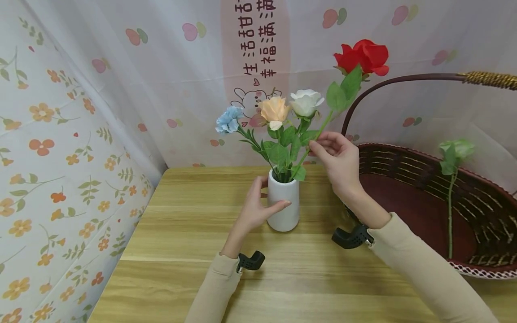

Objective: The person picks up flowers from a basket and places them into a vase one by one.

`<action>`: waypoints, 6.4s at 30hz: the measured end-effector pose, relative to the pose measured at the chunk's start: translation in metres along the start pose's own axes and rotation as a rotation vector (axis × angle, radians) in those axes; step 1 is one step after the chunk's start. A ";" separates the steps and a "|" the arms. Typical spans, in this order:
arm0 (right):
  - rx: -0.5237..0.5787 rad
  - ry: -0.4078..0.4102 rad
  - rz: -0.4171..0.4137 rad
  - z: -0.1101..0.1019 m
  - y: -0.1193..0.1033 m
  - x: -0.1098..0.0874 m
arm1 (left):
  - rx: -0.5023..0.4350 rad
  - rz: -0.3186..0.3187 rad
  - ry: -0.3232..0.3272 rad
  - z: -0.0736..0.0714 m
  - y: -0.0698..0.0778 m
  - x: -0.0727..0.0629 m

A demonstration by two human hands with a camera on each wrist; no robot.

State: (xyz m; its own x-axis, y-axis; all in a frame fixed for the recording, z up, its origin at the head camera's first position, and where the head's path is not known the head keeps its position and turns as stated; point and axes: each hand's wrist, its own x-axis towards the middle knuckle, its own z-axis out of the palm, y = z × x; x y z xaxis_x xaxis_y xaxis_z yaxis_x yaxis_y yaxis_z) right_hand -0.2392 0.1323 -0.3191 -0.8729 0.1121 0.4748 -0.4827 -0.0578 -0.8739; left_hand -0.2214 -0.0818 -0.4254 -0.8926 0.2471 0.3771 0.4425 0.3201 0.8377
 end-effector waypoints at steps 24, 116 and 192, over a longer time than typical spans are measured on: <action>-0.131 -0.032 0.117 0.003 0.020 -0.023 | -0.007 0.022 0.004 0.000 -0.001 0.001; -0.153 -0.195 0.250 -0.032 0.031 -0.036 | 0.000 -0.009 0.001 0.001 -0.001 0.001; -0.659 0.240 0.386 -0.305 0.020 0.013 | 0.036 -0.034 0.101 0.012 0.007 0.001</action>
State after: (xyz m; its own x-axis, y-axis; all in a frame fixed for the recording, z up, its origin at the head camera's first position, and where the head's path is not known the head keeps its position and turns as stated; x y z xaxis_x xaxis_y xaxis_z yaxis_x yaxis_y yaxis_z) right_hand -0.2386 0.4356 -0.3621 -0.8946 0.4187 0.1561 0.0570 0.4535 -0.8894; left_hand -0.2182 -0.0681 -0.4239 -0.9105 0.1428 0.3881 0.4130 0.3601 0.8365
